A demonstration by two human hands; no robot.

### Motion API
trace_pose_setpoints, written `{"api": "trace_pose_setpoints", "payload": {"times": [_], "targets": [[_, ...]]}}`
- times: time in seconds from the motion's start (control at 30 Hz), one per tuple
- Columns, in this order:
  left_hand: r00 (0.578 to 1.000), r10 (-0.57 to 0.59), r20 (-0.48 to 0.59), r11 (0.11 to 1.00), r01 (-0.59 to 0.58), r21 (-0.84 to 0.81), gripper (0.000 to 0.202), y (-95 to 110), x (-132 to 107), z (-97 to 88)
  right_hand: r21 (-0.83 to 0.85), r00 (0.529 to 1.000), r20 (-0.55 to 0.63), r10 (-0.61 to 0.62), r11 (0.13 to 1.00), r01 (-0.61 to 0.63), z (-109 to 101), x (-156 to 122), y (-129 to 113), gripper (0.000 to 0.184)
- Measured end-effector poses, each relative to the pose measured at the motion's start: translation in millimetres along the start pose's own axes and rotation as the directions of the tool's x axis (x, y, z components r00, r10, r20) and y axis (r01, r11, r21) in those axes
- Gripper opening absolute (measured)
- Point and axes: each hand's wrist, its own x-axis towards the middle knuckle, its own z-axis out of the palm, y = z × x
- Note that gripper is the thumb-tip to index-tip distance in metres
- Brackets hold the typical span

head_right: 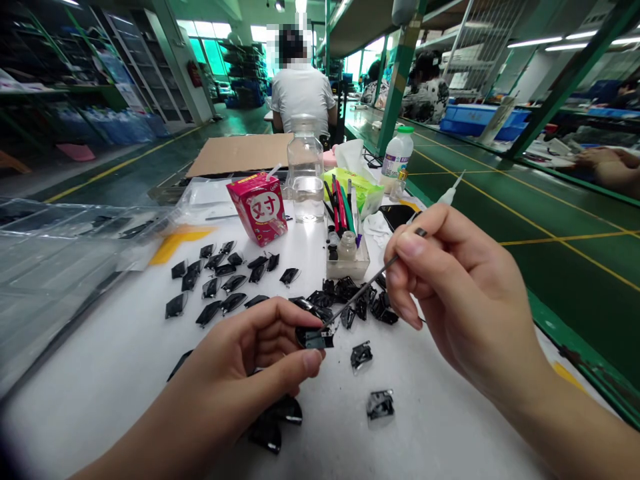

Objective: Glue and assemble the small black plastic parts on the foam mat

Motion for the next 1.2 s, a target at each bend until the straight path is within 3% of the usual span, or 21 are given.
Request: {"api": "trace_pose_setpoints", "payload": {"times": [1.2], "targets": [[1.000, -0.010, 0.003, 0.999, 0.010, -0.043, 0.018, -0.5, -0.3, -0.3, -0.025, 1.000, -0.015, -0.006, 1.000, 0.006, -2.9, -0.3, 0.4, 0.019]]}}
